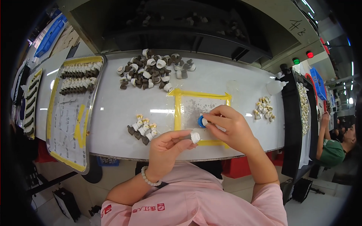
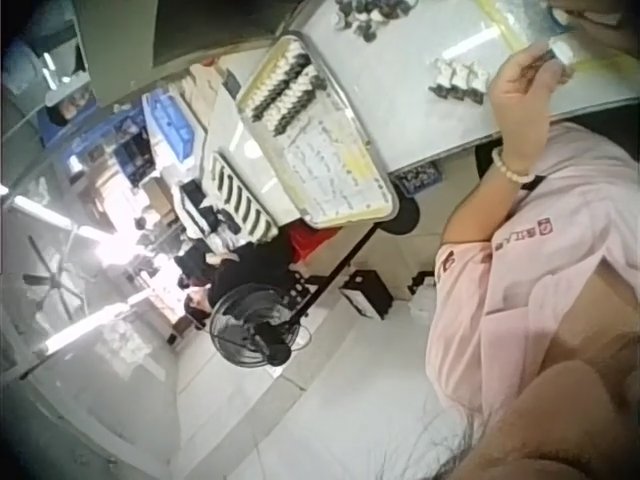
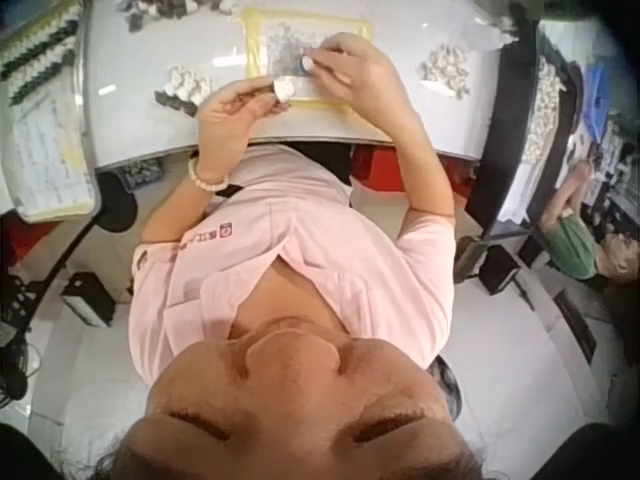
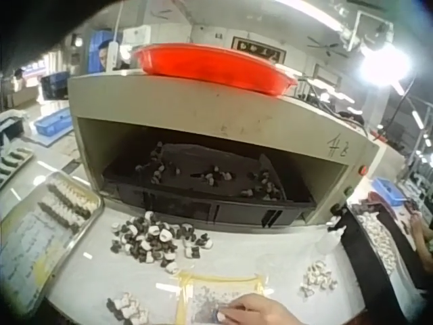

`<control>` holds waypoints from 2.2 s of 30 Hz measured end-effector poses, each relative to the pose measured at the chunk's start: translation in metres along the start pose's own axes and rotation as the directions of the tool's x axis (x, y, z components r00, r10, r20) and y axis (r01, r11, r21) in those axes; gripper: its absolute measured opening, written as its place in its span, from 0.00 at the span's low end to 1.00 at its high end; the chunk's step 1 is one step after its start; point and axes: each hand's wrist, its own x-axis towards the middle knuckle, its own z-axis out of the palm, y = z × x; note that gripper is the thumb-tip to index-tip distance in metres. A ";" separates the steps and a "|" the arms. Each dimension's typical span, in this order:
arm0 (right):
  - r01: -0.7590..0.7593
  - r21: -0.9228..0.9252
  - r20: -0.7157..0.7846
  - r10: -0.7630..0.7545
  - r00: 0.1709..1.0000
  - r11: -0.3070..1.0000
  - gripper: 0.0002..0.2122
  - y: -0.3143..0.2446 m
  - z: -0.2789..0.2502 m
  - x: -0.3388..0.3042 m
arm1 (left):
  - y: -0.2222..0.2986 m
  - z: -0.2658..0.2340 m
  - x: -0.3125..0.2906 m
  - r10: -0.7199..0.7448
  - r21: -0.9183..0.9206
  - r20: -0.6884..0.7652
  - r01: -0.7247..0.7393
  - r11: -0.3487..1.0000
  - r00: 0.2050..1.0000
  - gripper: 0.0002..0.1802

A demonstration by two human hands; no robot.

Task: The person assembles small white plastic housing components by pressing matching pieces together by hand, then organizes the finished units into an assembly tray.

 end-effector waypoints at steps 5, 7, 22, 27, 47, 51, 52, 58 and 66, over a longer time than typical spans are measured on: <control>-0.100 0.310 0.002 0.104 0.995 0.946 0.13 -0.005 0.000 -0.014 | -0.001 -0.001 0.001 0.027 -0.045 0.021 -0.026 0.999 0.999 0.14; -0.109 0.389 0.008 0.115 0.993 0.915 0.14 -0.007 0.002 -0.017 | -0.001 -0.001 0.001 0.023 -0.043 0.015 -0.022 0.999 1.000 0.14; -0.082 0.468 0.040 0.072 0.997 0.880 0.14 -0.008 0.018 -0.021 | -0.003 -0.003 -0.002 0.053 -0.002 0.039 -0.052 0.999 0.998 0.13; -0.169 0.493 0.074 0.152 0.986 0.853 0.13 -0.003 0.005 -0.037 | 0.003 0.004 -0.004 -0.012 0.140 0.054 0.004 0.990 0.998 0.12; -0.498 -0.261 -0.344 0.402 0.849 0.827 0.12 0.044 -0.032 -0.060 | 0.012 -0.036 -0.019 0.554 0.588 0.712 -0.798 -0.132 0.433 0.13; -0.501 -0.133 -0.251 0.460 0.852 0.855 0.17 0.043 -0.045 -0.062 | 0.012 -0.038 -0.020 0.565 0.576 0.717 -0.803 -0.152 0.408 0.12; -0.500 -0.132 -0.252 0.459 0.852 0.856 0.17 0.041 -0.047 -0.063 | 0.012 -0.039 -0.020 0.570 0.572 0.716 -0.807 -0.149 0.403 0.12; -0.205 0.121 -0.171 0.224 0.959 0.971 0.22 0.010 -0.042 -0.060 | 0.016 -0.034 -0.021 0.558 0.538 0.745 -0.824 -0.177 0.366 0.11; -0.038 0.574 0.028 0.027 0.999 0.818 0.20 -0.033 0.020 -0.038 | 0.013 -0.020 -0.015 0.524 0.467 0.797 -0.855 -0.223 0.299 0.16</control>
